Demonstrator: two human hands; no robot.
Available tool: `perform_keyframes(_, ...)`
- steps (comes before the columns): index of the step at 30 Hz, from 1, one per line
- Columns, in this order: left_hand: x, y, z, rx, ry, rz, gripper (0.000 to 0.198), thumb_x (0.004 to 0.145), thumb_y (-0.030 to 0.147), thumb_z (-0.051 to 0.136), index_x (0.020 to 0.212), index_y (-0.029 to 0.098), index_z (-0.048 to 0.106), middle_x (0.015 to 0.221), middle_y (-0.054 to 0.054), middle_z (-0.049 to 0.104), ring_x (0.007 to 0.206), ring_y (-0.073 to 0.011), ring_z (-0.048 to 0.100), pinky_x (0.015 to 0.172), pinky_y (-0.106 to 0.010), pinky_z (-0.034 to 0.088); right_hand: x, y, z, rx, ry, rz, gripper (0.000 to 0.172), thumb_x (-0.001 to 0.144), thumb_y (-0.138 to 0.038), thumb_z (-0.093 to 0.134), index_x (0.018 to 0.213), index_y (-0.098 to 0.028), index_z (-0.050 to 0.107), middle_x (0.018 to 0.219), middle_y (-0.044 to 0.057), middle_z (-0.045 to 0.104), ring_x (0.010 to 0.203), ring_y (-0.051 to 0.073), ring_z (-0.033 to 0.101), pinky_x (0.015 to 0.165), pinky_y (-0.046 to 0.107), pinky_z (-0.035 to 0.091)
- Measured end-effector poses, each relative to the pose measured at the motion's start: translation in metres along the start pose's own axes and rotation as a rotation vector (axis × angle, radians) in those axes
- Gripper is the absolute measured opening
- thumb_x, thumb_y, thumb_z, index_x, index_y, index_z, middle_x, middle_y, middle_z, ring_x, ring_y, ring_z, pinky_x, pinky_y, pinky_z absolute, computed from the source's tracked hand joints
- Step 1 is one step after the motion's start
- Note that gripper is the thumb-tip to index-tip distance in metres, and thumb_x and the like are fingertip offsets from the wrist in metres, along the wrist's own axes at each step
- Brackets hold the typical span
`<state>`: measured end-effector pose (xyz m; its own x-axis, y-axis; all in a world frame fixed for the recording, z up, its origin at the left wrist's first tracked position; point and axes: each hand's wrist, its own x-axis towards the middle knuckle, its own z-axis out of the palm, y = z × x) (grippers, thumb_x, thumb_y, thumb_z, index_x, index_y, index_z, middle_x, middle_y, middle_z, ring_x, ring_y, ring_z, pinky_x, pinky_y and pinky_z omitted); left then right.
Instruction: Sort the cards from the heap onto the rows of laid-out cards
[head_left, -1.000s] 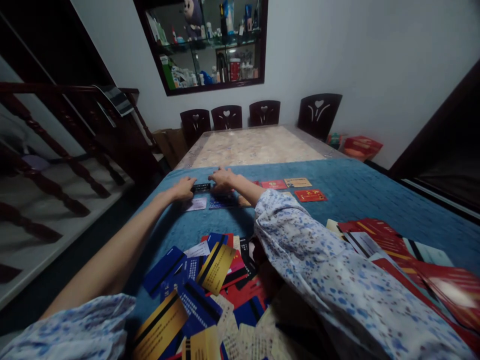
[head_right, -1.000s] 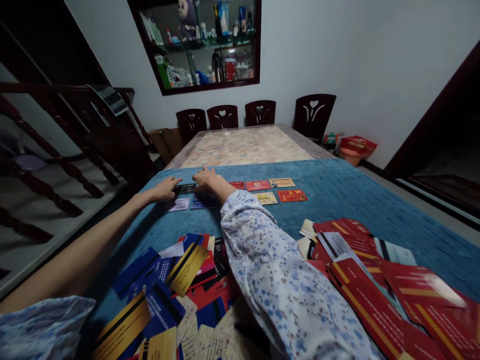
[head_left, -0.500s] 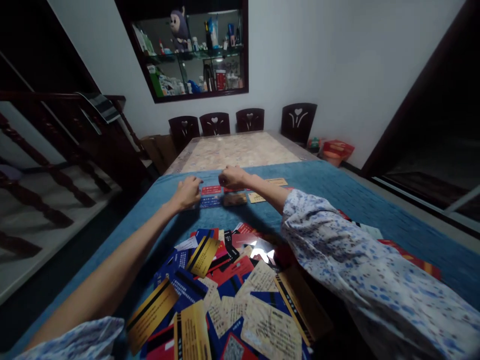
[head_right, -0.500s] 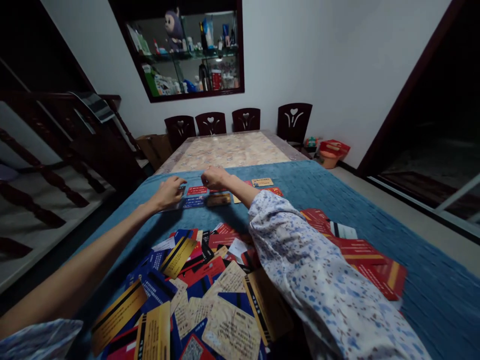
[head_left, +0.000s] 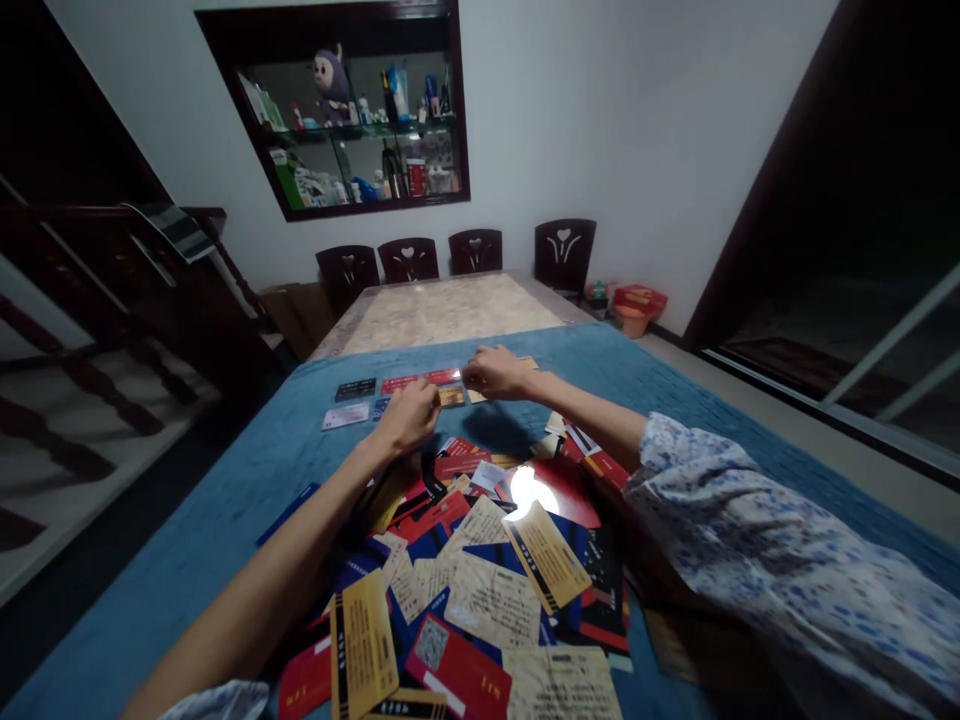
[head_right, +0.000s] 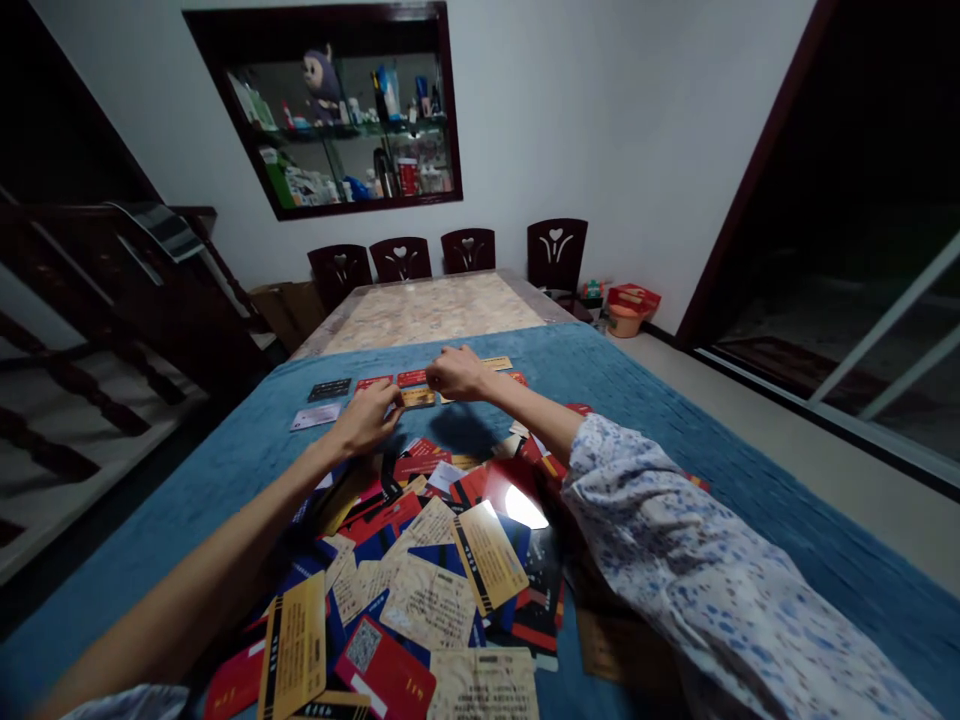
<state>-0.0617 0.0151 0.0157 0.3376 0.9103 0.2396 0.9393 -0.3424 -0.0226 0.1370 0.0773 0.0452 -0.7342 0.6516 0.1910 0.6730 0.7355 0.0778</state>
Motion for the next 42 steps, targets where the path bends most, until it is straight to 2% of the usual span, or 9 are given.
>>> perform_keyframes(6, -0.004, 0.035, 0.007, -0.071, 0.005, 0.084, 0.016, 0.088, 0.014, 0.047, 0.092, 0.018, 0.062, 0.105, -0.010, 0.062, 0.101, -0.0250, 0.059, 0.085, -0.037, 0.045, -0.048, 0.011, 0.001, 0.043, 0.040, 0.016, 0.020, 0.089, -0.018, 0.055, 0.092, -0.020, 0.075, 0.098, 0.008, 0.074, 0.096, 0.022, 0.055, 0.073, 0.031, 0.028)
perform_keyframes(14, -0.011, 0.079, 0.002, -0.087, -0.040, 0.177, 0.016, 0.087, 0.012, 0.048, 0.092, 0.018, 0.062, 0.105, -0.010, 0.063, 0.103, -0.0245, 0.059, 0.090, -0.038, 0.044, -0.114, 0.035, 0.019, 0.077, 0.153, 0.044, 0.019, 0.092, -0.023, 0.055, 0.087, -0.021, 0.073, 0.092, 0.008, 0.072, 0.093, 0.022, 0.051, 0.073, 0.032, 0.028)
perform_keyframes(20, -0.017, 0.109, -0.005, -0.156, -0.119, 0.199, 0.013, 0.089, 0.023, 0.054, 0.100, 0.019, 0.061, 0.113, -0.010, 0.062, 0.111, -0.0265, 0.057, 0.092, -0.040, 0.043, -0.154, 0.039, 0.030, 0.203, 0.243, -0.102, 0.017, 0.091, -0.024, 0.056, 0.092, -0.022, 0.073, 0.091, 0.009, 0.071, 0.094, 0.024, 0.051, 0.077, 0.035, 0.035)
perform_keyframes(23, -0.020, 0.117, -0.008, -0.174, -0.183, 0.213, 0.019, 0.087, 0.031, 0.059, 0.102, 0.019, 0.060, 0.114, -0.009, 0.061, 0.112, -0.0275, 0.056, 0.092, -0.041, 0.043, -0.163, 0.032, 0.034, 0.291, 0.289, -0.163, 0.016, 0.090, -0.020, 0.057, 0.094, -0.022, 0.073, 0.094, 0.009, 0.071, 0.095, 0.023, 0.052, 0.081, 0.036, 0.039)
perform_keyframes(29, -0.021, 0.123, -0.004, -0.178, -0.301, 0.235, 0.035, 0.083, 0.048, 0.068, 0.101, 0.018, 0.060, 0.113, -0.010, 0.061, 0.110, -0.0296, 0.053, 0.091, -0.043, 0.042, -0.167, 0.026, 0.041, 0.355, 0.297, -0.181, 0.015, 0.091, -0.020, 0.058, 0.095, -0.021, 0.072, 0.100, 0.009, 0.070, 0.097, 0.023, 0.052, 0.086, 0.040, 0.041)
perform_keyframes(33, -0.018, 0.121, 0.005, -0.194, -0.278, 0.223, 0.037, 0.082, 0.051, 0.070, 0.099, 0.019, 0.059, 0.111, -0.008, 0.060, 0.110, -0.0291, 0.052, 0.090, -0.042, 0.041, -0.169, 0.025, 0.045, 0.376, 0.316, -0.168, 0.014, 0.092, -0.023, 0.059, 0.094, -0.021, 0.073, 0.100, 0.010, 0.070, 0.097, 0.023, 0.051, 0.086, 0.040, 0.042)
perform_keyframes(39, -0.012, 0.122, 0.015, -0.175, -0.210, 0.196, 0.032, 0.087, 0.047, 0.067, 0.103, 0.019, 0.059, 0.111, -0.007, 0.060, 0.110, -0.0278, 0.052, 0.093, -0.043, 0.038, -0.171, 0.017, 0.047, 0.459, 0.334, -0.206, 0.015, 0.093, -0.025, 0.059, 0.093, -0.020, 0.073, 0.100, 0.009, 0.071, 0.098, 0.022, 0.052, 0.087, 0.039, 0.044)
perform_keyframes(42, -0.013, 0.123, 0.018, -0.175, -0.166, 0.186, 0.029, 0.090, 0.044, 0.065, 0.104, 0.019, 0.061, 0.113, -0.008, 0.061, 0.111, -0.0269, 0.052, 0.094, -0.044, 0.038, -0.172, 0.013, 0.044, 0.471, 0.301, -0.240, 0.016, 0.092, -0.022, 0.058, 0.097, -0.021, 0.074, 0.105, 0.008, 0.072, 0.102, 0.022, 0.052, 0.091, 0.041, 0.044)
